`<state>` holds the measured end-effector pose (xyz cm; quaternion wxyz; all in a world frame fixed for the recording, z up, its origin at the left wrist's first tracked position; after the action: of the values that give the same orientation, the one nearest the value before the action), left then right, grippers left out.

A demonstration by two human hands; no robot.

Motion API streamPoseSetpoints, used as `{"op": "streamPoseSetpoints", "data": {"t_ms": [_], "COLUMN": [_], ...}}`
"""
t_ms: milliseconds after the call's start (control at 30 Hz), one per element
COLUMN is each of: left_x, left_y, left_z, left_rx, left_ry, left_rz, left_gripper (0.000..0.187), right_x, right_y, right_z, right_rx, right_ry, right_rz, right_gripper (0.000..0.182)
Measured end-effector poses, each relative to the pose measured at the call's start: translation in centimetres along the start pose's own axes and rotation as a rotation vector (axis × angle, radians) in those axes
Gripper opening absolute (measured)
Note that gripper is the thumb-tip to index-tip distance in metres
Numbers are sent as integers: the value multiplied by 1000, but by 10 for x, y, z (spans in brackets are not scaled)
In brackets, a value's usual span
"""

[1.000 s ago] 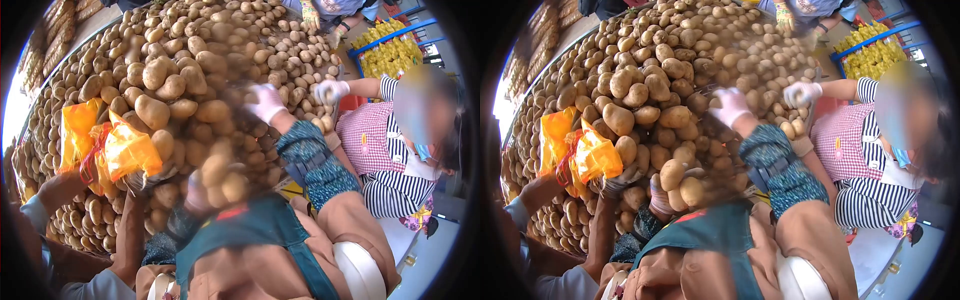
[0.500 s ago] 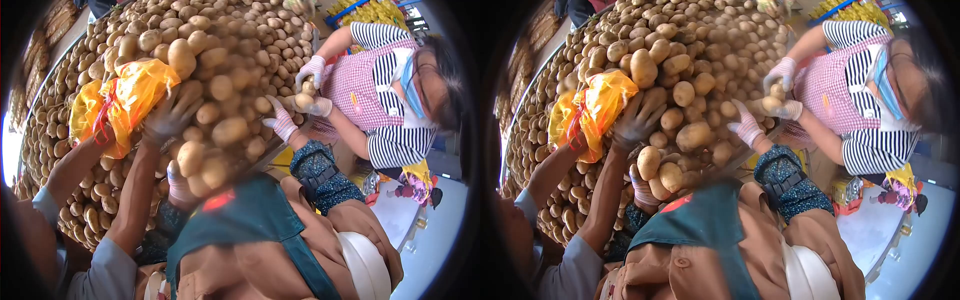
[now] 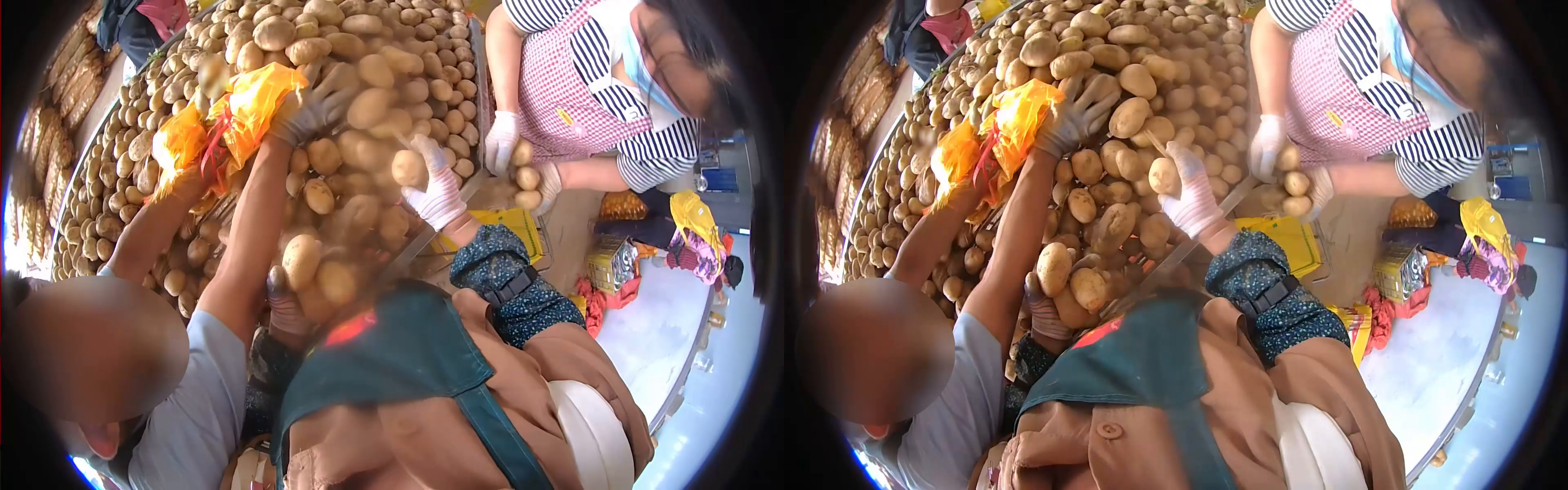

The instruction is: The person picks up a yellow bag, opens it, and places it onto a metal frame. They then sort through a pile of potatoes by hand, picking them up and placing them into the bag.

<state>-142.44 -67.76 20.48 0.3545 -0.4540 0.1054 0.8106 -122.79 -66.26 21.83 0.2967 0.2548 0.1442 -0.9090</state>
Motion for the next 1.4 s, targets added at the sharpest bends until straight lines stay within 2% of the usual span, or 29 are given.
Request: {"op": "streamPoseSetpoints", "data": {"t_ms": [33,133,167,233,267,300,367,400,433,467,500,567,633,667,767,867,900,933,967,1033,1100,1167,1200,1233,1267,1333,1367,1400], "left_x": [-1,11,5,9,6,-11,-42,-48,-51,-69,-102,-150,-178,-181,-158,-161,-168,-170,-158,-137,-136,-135,-133,-163,-172,-169,-166,-163], "left_y": [-1,4,11,26,35,48,80,95,105,105,94,72,55,52,59,45,32,20,25,37,13,-16,-29,-67,-85,-105,-112,-119], "left_z": [4,5,0,-7,-3,6,14,4,-22,-69,-115,-183,-216,-215,-253,-257,-257,-253,-259,-267,-268,-289,-298,-289,-287,-293,-295,-298], "left_rx": [-25,-30,-104,-77,-127,-279,-623,-829,-1070,-1314,-1376,-1437,-1502,-1528,-1545,-1675,-1567,-1469,-1466,-1266,-1251,-1533,-1687,-1418,-1335,-1277,-1262,-1241], "left_ry": [-49,133,92,83,110,241,613,981,1491,2003,2343,2702,2781,2753,2710,2653,2817,2866,2573,1928,1902,2525,2828,3008,3052,3033,3007,2993], "left_rz": [41,8,-17,95,107,49,-115,-249,-477,-821,-1104,-1382,-1405,-1417,-1321,-1127,-1064,-1112,-769,-280,-174,-372,-544,-463,-420,-350,-303,-266], "left_gripper": [40,37,33,33,36,40,49,54,60,65,71,83,95,95,98,99,93,87,76,56,45,67,89,92,92,91,91,90], "right_x": [0,0,-1,3,5,9,23,30,37,42,40,43,39,29,-6,-34,-41,-52,-59,-79,-103,-141,-155,-174,-194,-207,-203,-216], "right_y": [3,11,14,16,17,16,18,22,23,26,27,23,20,23,39,77,94,111,128,163,195,233,254,285,322,424,485,536], "right_z": [2,6,6,7,7,1,-20,-33,-46,-54,-46,-48,-52,-55,-56,-74,-89,-96,-108,-128,-145,-175,-190,-206,-221,-282,-314,-306], "right_rx": [-11,-11,-5,4,10,20,33,43,52,61,46,68,66,95,153,427,459,545,594,712,839,913,952,995,1080,1183,1194,1317], "right_ry": [-16,-20,-17,5,16,84,219,277,335,391,371,326,261,223,87,-259,-236,-309,-453,-711,-866,-828,-810,-826,-634,-546,-651,-728], "right_rz": [-11,-33,-39,19,48,76,128,143,159,175,175,273,343,311,181,188,159,132,108,72,18,-142,-216,-303,-361,-482,-560,-712], "right_gripper": [85,83,82,78,76,74,69,67,65,63,59,58,58,57,50,53,51,46,44,43,45,40,38,36,37,39,40,41]}}
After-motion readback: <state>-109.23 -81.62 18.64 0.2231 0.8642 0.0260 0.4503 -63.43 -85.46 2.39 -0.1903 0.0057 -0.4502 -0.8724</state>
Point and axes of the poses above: each hand's wrist, its own y-axis away from the middle knuckle, its own x-axis out of the palm, z = x × y, the point moved 10 cm from there along -y, towards the middle knuckle, and after that the axes turned 15 degrees about x, right-handed, at the moved point
